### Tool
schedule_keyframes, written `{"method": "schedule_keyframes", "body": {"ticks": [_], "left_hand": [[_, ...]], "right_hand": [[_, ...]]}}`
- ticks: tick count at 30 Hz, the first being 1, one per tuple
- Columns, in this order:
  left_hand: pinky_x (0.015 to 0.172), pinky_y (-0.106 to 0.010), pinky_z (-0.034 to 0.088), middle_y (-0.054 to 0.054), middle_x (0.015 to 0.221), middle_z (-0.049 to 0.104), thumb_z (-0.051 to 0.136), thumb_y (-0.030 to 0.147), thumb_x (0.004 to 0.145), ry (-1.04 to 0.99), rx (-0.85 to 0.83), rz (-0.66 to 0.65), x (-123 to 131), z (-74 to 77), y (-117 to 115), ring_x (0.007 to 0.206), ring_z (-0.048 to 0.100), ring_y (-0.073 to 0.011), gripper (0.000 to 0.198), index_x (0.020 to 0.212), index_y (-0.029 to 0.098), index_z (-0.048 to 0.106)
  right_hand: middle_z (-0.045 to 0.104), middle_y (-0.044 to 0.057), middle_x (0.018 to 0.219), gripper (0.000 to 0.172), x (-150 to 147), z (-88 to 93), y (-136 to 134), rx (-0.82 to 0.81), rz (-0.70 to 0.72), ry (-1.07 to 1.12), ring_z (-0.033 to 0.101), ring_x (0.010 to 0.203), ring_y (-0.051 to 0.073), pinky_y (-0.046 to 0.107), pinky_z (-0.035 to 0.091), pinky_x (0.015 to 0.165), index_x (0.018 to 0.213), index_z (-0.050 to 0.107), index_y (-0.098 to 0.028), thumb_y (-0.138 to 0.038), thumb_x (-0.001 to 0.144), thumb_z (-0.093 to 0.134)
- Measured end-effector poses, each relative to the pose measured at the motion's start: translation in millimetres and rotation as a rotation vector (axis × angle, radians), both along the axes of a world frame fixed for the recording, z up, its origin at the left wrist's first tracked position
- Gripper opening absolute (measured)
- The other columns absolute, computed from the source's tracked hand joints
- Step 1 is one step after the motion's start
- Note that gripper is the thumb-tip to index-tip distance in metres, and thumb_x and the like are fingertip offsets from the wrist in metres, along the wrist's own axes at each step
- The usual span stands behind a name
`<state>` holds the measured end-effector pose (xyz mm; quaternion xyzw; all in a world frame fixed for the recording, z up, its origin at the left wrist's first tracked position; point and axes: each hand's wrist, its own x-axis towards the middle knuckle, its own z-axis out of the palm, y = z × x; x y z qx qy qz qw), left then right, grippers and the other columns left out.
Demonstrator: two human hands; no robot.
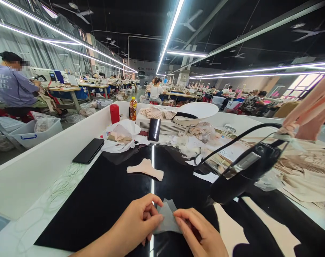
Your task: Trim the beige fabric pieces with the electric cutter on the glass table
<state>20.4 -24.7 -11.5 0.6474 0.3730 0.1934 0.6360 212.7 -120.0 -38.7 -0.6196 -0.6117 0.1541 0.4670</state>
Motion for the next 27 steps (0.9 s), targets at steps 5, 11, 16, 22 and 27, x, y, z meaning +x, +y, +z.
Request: {"method": "schedule_keyframes", "body": {"ticks": [5,11,16,22,27], "left_hand": [[0.057,-0.021,0.038,0.009,0.072,0.061,0.061,0.021,0.093,0.288,0.435,-0.031,-4,3.6,2,0.056,0.053,-0.0092,0.012,0.105,0.024,0.057],[0.062,-0.025,0.036,0.006,0.079,0.067,0.061,0.023,0.101,0.505,0.813,-0.112,-4,-7.2,0,0.067,0.064,-0.0140,0.008,0.093,0.023,0.059],[0.063,-0.026,0.037,0.005,0.083,0.070,0.063,0.021,0.100,0.537,0.961,-0.169,-2,-9.7,-1,0.070,0.067,-0.0150,0.010,0.091,0.022,0.061],[0.059,-0.028,0.037,0.004,0.080,0.069,0.063,0.021,0.100,0.523,1.055,-0.169,-3,-13.3,-1,0.066,0.066,-0.0158,0.012,0.088,0.021,0.061],[0.058,-0.028,0.036,0.004,0.080,0.068,0.064,0.017,0.098,0.505,1.059,-0.150,-4,-13.4,-1,0.065,0.066,-0.0158,0.011,0.088,0.021,0.061]], "right_hand": [[0.073,0.001,0.092,0.021,7,-2.9,6,0.091,0.090,-0.267,0.073,0.081,0.016,0.021,0.058,0.076,0.110,0.067,-0.030,-0.035,0.108,0.046],[0.073,0.002,0.092,0.023,16,-9.1,9,0.148,0.112,-0.602,0.071,0.077,0.018,0.027,0.060,0.072,0.117,0.064,-0.027,-0.026,0.109,0.043],[0.073,0.003,0.090,0.022,19,-14.9,10,0.156,0.129,-0.708,0.070,0.075,0.019,0.031,0.058,0.071,0.114,0.064,-0.024,-0.022,0.108,0.042],[0.071,0.003,0.088,0.020,19,-19.0,11,0.129,0.133,-0.732,0.069,0.072,0.018,0.032,0.055,0.069,0.111,0.063,-0.024,-0.021,0.107,0.044],[0.070,0.003,0.087,0.020,18,-18.8,11,0.130,0.133,-0.734,0.068,0.071,0.019,0.032,0.052,0.066,0.109,0.064,-0.024,-0.021,0.107,0.044]]}}
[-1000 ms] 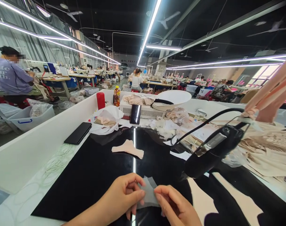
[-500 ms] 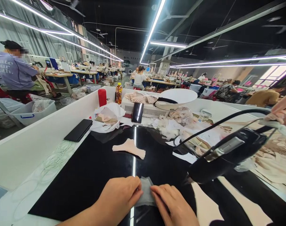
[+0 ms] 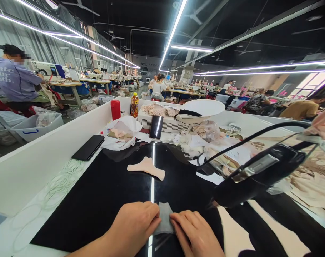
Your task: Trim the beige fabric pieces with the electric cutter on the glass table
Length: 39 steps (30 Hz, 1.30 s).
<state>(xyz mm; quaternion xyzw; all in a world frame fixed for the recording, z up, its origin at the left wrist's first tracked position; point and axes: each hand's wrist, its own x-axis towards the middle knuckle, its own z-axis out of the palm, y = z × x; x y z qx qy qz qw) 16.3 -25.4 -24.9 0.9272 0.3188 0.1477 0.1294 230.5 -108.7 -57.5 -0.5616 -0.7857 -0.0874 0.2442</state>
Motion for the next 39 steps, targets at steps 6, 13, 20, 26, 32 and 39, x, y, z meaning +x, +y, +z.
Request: {"method": "schedule_keyframes", "body": {"ticks": [6,13,20,26,32,39], "left_hand": [[0.059,-0.028,0.037,0.004,0.080,0.068,0.064,0.018,0.099,0.021,-0.025,-0.005,0.1,1.8,-0.8,0.066,0.066,-0.0162,0.012,0.088,0.020,0.060],[0.060,-0.028,0.036,0.004,0.081,0.068,0.063,0.019,0.099,0.034,-0.037,0.000,-0.7,3.7,-1.1,0.067,0.066,-0.0161,0.011,0.089,0.021,0.061],[0.059,-0.028,0.036,0.003,0.082,0.069,0.061,0.019,0.100,0.057,-0.043,0.012,-0.9,3.6,-0.6,0.069,0.066,-0.0161,0.011,0.089,0.021,0.061],[0.059,-0.027,0.037,0.003,0.081,0.068,0.063,0.019,0.099,0.053,-0.025,0.013,-0.1,3.5,-1.2,0.067,0.065,-0.0154,0.012,0.087,0.020,0.061],[0.057,-0.028,0.039,0.002,0.079,0.064,0.059,0.014,0.099,0.005,0.050,0.013,-1.7,3.0,-1.7,0.065,0.062,-0.0161,0.014,0.086,0.020,0.060],[0.081,-0.030,0.055,-0.004,0.092,0.068,0.039,0.008,0.106,-0.183,0.226,-0.178,2.2,3.9,-1.3,0.085,0.065,-0.0179,0.028,0.102,0.019,0.064]], "right_hand": [[0.069,0.002,0.085,0.021,-1.5,1.1,-1.6,0.002,-0.022,-0.004,0.067,0.070,0.019,0.033,0.051,0.064,0.108,0.064,-0.024,-0.022,0.108,0.042],[0.069,0.002,0.084,0.020,-1.7,-0.1,-2.9,-0.009,-0.017,-0.015,0.066,0.069,0.019,0.033,0.050,0.063,0.106,0.064,-0.024,-0.021,0.107,0.044],[0.070,0.002,0.085,0.022,-1.6,2.2,-1.6,0.004,-0.018,-0.010,0.067,0.070,0.019,0.033,0.051,0.064,0.105,0.065,-0.024,-0.022,0.107,0.043],[0.070,0.003,0.085,0.023,-2.1,0.2,-0.5,-0.003,-0.014,0.009,0.067,0.070,0.018,0.032,0.050,0.064,0.106,0.065,-0.024,-0.022,0.108,0.042],[0.070,0.003,0.088,0.018,-2.4,-1.5,-2.4,-0.032,-0.018,0.019,0.067,0.074,0.019,0.032,0.052,0.067,0.111,0.063,-0.024,-0.020,0.106,0.047],[0.069,0.003,0.090,0.017,-3.8,-4.7,-3.4,-0.043,-0.031,0.023,0.067,0.074,0.020,0.033,0.052,0.068,0.112,0.062,-0.024,-0.020,0.106,0.048]]}}
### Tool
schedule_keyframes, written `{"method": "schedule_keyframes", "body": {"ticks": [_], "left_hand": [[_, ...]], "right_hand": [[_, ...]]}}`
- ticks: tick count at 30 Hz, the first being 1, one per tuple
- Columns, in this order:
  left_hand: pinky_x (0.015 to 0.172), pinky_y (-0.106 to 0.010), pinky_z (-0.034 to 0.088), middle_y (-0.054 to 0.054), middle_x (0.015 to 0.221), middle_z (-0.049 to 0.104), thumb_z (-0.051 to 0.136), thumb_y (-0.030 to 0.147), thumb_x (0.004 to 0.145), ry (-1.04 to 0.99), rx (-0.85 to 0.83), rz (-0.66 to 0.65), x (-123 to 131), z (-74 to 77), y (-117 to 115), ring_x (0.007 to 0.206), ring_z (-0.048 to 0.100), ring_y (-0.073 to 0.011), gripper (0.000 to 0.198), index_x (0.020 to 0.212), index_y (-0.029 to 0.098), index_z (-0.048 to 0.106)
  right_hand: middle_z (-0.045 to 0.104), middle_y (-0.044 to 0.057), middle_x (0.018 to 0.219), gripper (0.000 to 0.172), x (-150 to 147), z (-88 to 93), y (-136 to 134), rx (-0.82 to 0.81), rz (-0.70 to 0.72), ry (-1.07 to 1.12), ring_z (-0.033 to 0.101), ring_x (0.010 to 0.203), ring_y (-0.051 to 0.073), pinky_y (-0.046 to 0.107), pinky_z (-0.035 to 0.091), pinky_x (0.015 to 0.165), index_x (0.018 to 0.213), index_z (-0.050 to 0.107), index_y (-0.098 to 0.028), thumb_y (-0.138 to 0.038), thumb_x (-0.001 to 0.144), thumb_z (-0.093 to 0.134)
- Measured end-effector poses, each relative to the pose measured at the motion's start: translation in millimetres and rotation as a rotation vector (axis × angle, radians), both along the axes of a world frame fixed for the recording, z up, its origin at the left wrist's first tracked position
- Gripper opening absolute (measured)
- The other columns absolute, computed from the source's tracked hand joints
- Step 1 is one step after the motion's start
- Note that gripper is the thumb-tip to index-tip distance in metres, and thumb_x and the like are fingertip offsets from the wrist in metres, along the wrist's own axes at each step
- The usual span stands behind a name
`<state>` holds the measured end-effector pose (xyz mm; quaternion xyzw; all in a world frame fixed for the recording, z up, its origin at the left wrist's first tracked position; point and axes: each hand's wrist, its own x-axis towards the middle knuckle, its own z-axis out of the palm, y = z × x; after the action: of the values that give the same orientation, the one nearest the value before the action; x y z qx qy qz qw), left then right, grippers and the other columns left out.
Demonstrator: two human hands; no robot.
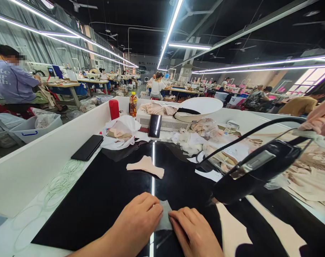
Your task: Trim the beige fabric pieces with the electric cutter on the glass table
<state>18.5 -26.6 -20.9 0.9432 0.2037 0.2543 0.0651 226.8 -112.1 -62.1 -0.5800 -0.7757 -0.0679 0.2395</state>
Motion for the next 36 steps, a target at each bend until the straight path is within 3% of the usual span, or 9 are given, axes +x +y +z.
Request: {"method": "schedule_keyframes", "body": {"ticks": [4,10,17,26,36], "left_hand": [[0.097,-0.034,0.056,-0.007,0.110,0.073,0.045,0.011,0.106,0.016,0.008,-0.100,4,-6.4,-3,0.102,0.069,-0.0208,0.022,0.111,0.016,0.065],[0.106,-0.038,0.054,-0.011,0.128,0.072,0.048,0.016,0.107,0.073,0.029,-0.097,7,-13.8,-5,0.119,0.068,-0.0260,0.023,0.123,0.010,0.064],[0.105,-0.039,0.055,-0.013,0.128,0.073,0.050,0.019,0.107,0.086,0.050,-0.107,9,-9.7,-5,0.118,0.070,-0.0276,0.021,0.116,0.011,0.068],[0.100,-0.029,0.055,-0.005,0.119,0.076,0.041,0.024,0.112,-0.080,0.291,-0.065,8,-14.6,-4,0.111,0.071,-0.0176,0.030,0.117,0.011,0.067],[0.100,-0.027,0.053,-0.002,0.115,0.077,0.039,0.026,0.113,-0.114,0.346,-0.039,11,-14.7,-5,0.108,0.071,-0.0145,0.033,0.111,0.013,0.069]], "right_hand": [[0.069,0.003,0.087,0.017,0,-0.5,1,0.022,0.000,-0.010,0.066,0.072,0.020,0.033,0.051,0.066,0.106,0.062,-0.024,-0.019,0.106,0.046],[0.069,0.003,0.086,0.020,0,1.6,1,0.045,0.000,-0.020,0.067,0.071,0.020,0.033,0.050,0.065,0.103,0.062,-0.024,-0.021,0.108,0.042],[0.070,0.003,0.087,0.018,3,1.0,1,0.041,0.013,-0.038,0.067,0.071,0.020,0.033,0.050,0.064,0.102,0.061,-0.023,-0.021,0.107,0.044],[0.069,0.002,0.087,0.019,2,1.8,1,0.059,0.014,-0.020,0.066,0.071,0.020,0.033,0.050,0.064,0.104,0.062,-0.024,-0.022,0.107,0.043],[0.070,0.003,0.088,0.017,3,-0.5,0,0.067,0.017,-0.040,0.067,0.072,0.020,0.034,0.050,0.064,0.107,0.061,-0.023,-0.021,0.106,0.044]]}}
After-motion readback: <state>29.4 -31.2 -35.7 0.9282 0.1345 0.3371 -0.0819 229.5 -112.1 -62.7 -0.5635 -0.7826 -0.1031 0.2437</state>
